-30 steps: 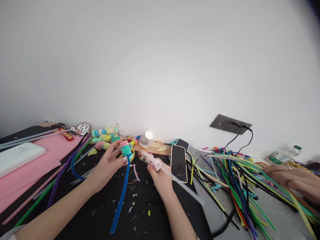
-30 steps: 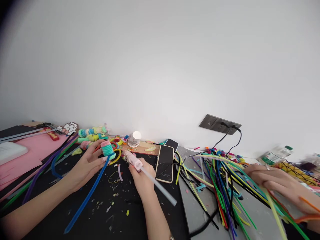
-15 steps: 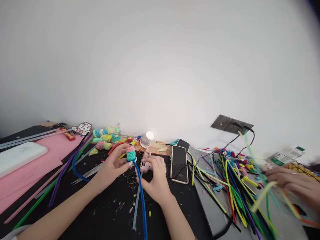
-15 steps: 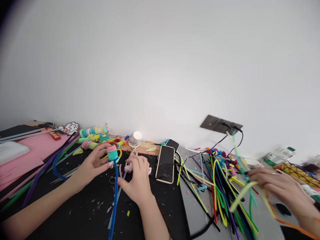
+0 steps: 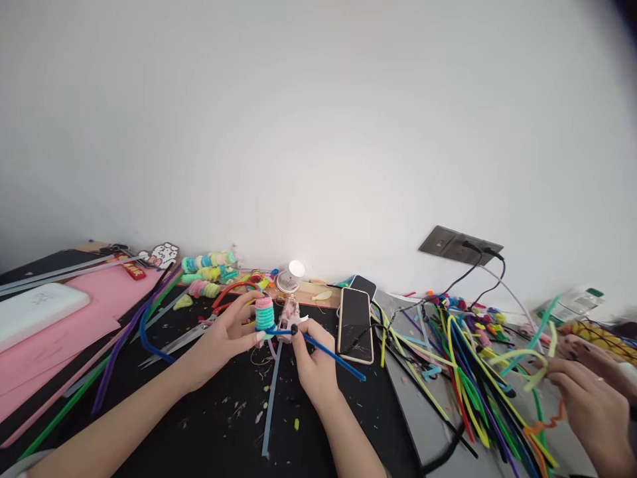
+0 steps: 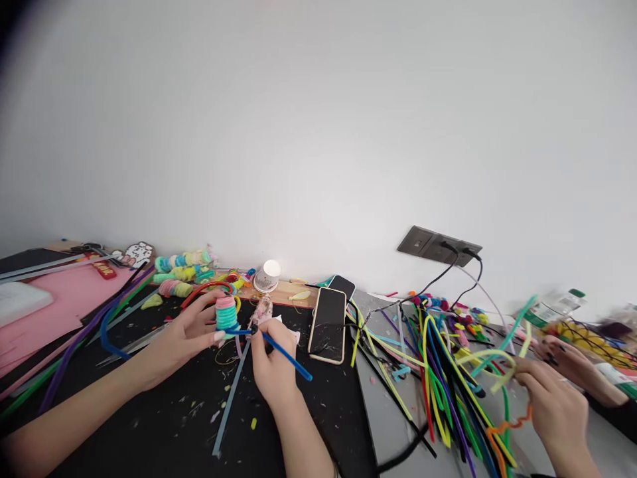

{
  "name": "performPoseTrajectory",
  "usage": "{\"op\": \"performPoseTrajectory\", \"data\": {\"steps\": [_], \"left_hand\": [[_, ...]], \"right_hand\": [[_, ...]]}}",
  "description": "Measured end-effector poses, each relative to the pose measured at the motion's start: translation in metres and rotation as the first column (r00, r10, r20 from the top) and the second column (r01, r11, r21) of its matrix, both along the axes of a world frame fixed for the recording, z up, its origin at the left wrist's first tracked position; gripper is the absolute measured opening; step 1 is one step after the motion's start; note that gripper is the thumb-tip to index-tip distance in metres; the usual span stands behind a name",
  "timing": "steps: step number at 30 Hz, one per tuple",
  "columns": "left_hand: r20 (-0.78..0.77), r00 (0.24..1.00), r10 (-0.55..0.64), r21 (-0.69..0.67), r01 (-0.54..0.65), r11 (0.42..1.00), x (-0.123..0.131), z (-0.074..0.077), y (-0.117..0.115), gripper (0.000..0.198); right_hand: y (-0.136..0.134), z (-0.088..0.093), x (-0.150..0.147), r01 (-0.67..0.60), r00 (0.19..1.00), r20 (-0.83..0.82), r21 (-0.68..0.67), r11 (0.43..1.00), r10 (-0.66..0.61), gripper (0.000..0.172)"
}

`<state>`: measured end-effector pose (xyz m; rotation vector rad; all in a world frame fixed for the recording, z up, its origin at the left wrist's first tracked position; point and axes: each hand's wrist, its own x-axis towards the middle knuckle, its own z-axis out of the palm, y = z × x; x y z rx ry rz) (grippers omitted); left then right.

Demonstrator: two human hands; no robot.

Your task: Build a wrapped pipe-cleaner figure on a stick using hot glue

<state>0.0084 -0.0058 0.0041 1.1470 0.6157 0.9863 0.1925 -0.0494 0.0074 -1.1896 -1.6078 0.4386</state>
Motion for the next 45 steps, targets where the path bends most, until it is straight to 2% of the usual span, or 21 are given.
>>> {"op": "performPoseTrajectory", "data": {"steps": [5, 10, 25, 33, 45], "left_hand": [[0.031, 0.999, -0.028, -0.147, 0.032, 0.989, 0.000, 0.007, -0.005, 0.064], [0.051, 0.996, -0.068, -0.200, 0.077, 0.977, -0.002, 0.009, -0.007, 0.065], [0.176, 0.975, -0.133, -0.228, 0.172, 0.958, -0.004, 0.007, -0.008, 0.070], [0.196, 0.969, -0.148, -0.240, 0.194, 0.951, -0.004, 0.011, -0.011, 0.064], [0.200, 0.971, -0.130, -0.248, 0.179, 0.952, -0.003, 0.014, -0.012, 0.065]], "right_hand": [[0.003, -0.002, 0.001, -0.012, 0.993, -0.116, -0.093, 0.996, 0.001, 0.029], [0.005, -0.002, 0.000, -0.049, 0.983, -0.180, -0.130, 0.990, 0.025, 0.029], [0.006, -0.007, -0.006, -0.161, 0.941, -0.329, -0.234, 0.959, 0.078, 0.030], [0.009, -0.011, -0.011, -0.316, 0.847, -0.516, -0.301, 0.900, 0.125, 0.038], [0.008, -0.016, -0.016, -0.395, 0.808, -0.563, -0.299, 0.869, 0.173, 0.044]]}}
